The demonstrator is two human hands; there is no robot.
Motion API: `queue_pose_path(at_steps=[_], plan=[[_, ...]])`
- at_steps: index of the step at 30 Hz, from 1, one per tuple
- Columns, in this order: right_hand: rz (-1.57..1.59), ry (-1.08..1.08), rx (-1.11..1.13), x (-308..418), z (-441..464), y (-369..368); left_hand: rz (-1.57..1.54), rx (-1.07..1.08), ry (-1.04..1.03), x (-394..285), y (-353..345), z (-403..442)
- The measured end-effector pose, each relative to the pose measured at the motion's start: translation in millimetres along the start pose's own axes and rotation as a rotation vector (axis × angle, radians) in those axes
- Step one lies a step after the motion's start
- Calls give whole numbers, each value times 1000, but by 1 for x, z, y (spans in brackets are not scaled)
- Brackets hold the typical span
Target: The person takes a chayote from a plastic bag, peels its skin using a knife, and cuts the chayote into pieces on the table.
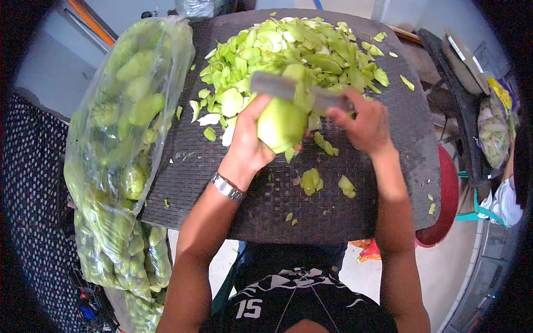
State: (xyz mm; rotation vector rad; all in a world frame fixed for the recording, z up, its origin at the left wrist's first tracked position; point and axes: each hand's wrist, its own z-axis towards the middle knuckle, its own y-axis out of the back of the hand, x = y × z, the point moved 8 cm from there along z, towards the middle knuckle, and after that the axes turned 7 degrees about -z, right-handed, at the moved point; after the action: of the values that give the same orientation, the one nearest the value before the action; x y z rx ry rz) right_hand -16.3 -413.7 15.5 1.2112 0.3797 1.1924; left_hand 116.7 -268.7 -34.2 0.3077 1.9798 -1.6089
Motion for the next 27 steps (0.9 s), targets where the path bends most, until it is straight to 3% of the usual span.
queue_pose_path(at_steps=[7, 10, 13, 15, 18, 27], plan=[[-140, -296, -21, -54, 4, 14, -83, 25, -10, -11, -6, 1], [28, -299, 57, -41, 3, 7, -151, -84, -68, -15, 4, 3], [193, -241, 90, -3, 3, 7, -71, -230, -166, -19, 7, 4], [273, -121, 87, 28, -6, 2, -106, -184, -145, -13, 19, 8], [66, 129, 56, 71, -18, 1, -154, -162, -94, -11, 5, 1], [55, 259, -38, 80, -23, -8, -60, -200, -96, -1, 16, 5]])
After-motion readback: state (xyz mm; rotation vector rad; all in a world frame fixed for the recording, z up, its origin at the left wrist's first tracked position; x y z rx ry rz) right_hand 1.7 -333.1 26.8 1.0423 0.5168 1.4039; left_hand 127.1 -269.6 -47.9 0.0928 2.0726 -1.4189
